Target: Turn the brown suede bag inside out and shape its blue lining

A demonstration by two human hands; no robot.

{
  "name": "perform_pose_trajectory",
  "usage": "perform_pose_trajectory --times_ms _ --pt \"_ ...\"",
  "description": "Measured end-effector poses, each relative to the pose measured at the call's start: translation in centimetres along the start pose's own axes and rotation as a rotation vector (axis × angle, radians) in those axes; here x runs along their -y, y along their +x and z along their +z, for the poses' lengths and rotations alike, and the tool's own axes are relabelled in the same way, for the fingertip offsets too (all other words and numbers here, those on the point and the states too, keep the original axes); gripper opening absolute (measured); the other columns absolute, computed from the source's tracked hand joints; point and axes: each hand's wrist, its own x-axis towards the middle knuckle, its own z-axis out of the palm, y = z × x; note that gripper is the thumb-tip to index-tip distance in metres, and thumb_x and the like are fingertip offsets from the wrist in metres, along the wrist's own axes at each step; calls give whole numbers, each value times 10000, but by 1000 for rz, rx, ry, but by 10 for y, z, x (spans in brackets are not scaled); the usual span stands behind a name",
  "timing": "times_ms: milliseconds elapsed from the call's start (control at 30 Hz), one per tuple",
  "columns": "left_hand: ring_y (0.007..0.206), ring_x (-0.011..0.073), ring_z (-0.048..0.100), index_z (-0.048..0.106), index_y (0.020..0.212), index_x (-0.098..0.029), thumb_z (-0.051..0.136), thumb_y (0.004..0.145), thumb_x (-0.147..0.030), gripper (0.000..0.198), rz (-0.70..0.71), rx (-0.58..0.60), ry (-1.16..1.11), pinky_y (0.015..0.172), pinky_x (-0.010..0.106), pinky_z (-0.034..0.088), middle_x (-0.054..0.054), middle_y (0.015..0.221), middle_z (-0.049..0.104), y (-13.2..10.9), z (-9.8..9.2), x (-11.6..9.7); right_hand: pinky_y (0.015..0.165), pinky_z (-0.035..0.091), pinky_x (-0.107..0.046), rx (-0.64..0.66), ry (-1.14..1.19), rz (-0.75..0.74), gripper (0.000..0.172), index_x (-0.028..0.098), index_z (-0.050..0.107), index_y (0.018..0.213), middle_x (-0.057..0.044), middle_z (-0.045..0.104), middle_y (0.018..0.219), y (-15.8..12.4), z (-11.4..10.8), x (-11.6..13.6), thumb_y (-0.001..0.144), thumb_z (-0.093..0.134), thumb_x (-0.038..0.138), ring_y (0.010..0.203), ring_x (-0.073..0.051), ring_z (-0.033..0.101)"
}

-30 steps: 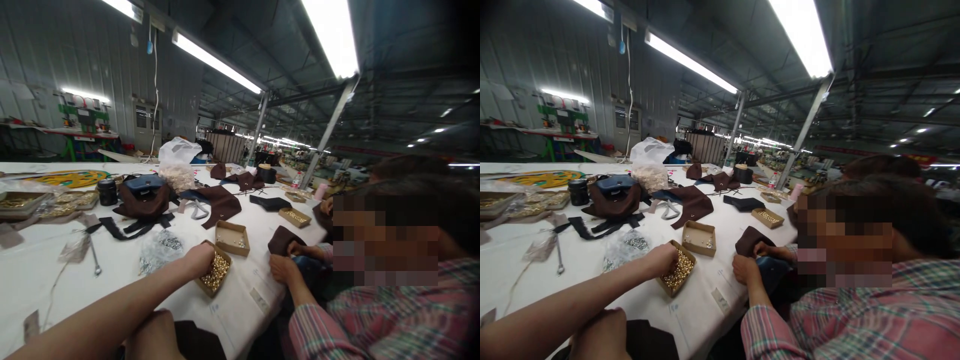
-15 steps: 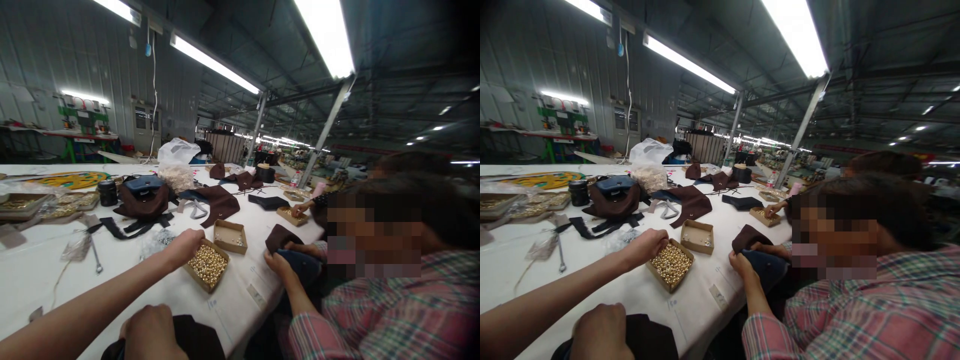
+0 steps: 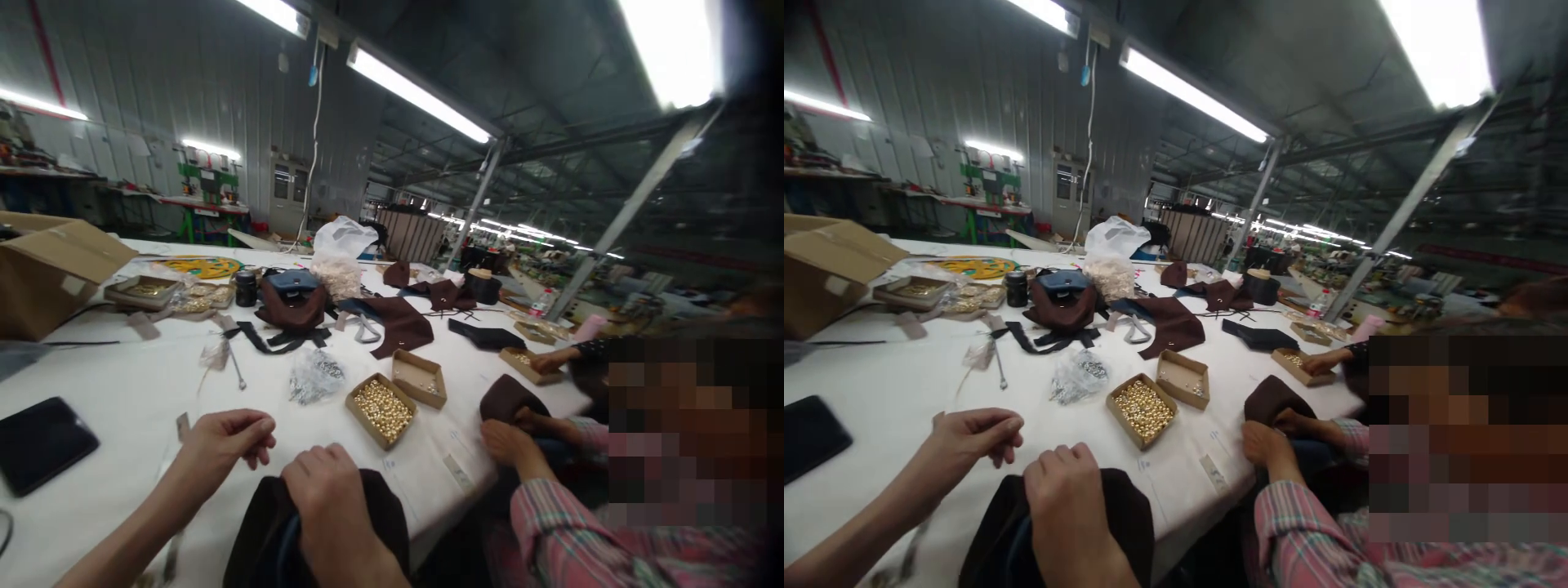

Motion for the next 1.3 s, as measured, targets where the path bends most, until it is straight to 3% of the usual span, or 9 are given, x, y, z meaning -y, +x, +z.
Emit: perform_pose_trajectory --times_ms 100,233,400,533,733,1100,1300 --pt "843 249 806 815 1095 -105 888 862 -616 567 4 76 -142 812 359 643 144 991 847 -10 16 6 870 419 -384 -146 38 -21 224 171 677 1016 -63 708 940 7 -3 31 1105 472 163 898 -206 605" --pt "920 232 801 839 1121 -117 866 913 -562 491 78 136 -158 888 332 617 131 1021 857 -10 26 10 1029 402 -405 -293 19 -143 300 118 716 1222 -100 755 1104 11 -18 20 1116 435 114 1077 -211 650" --pt "961 236 807 832 1136 -126 832 951 -532 447 112 148 -133 923 328 602 112 1032 862 -17 14 15 1066 415 -425 -308 19 -156 312 91 730 1238 -117 774 1171 7 -6 26 1105 448 103 1144 -221 680" --pt "954 244 805 817 1112 -107 875 895 -530 480 31 256 -243 893 323 591 135 1033 861 -20 5 13 1067 420 -416 -328 57 -138 347 94 734 1224 -118 784 1175 7 0 40 1112 406 103 1174 -205 694" --pt "877 206 749 872 1070 -135 824 922 -480 379 49 291 -91 778 278 509 103 992 853 -23 2 4 1026 409 -401 -329 123 14 314 156 736 1139 -65 786 1088 14 -5 47 1156 439 254 1051 -172 714" --pt "987 203 770 908 1101 -218 761 989 -331 217 127 402 -46 889 258 556 43 1058 862 -37 4 -7 1069 434 -413 -385 68 -40 358 126 739 1192 -105 803 1149 -9 -11 47 1149 388 184 1161 -198 730" --pt "956 202 770 907 1117 -210 784 985 -356 233 83 444 -94 846 251 547 61 1054 861 -37 3 -7 1057 436 -428 -370 83 -7 376 118 733 1189 -111 799 1146 -9 -14 47 1162 371 215 1148 -201 729"
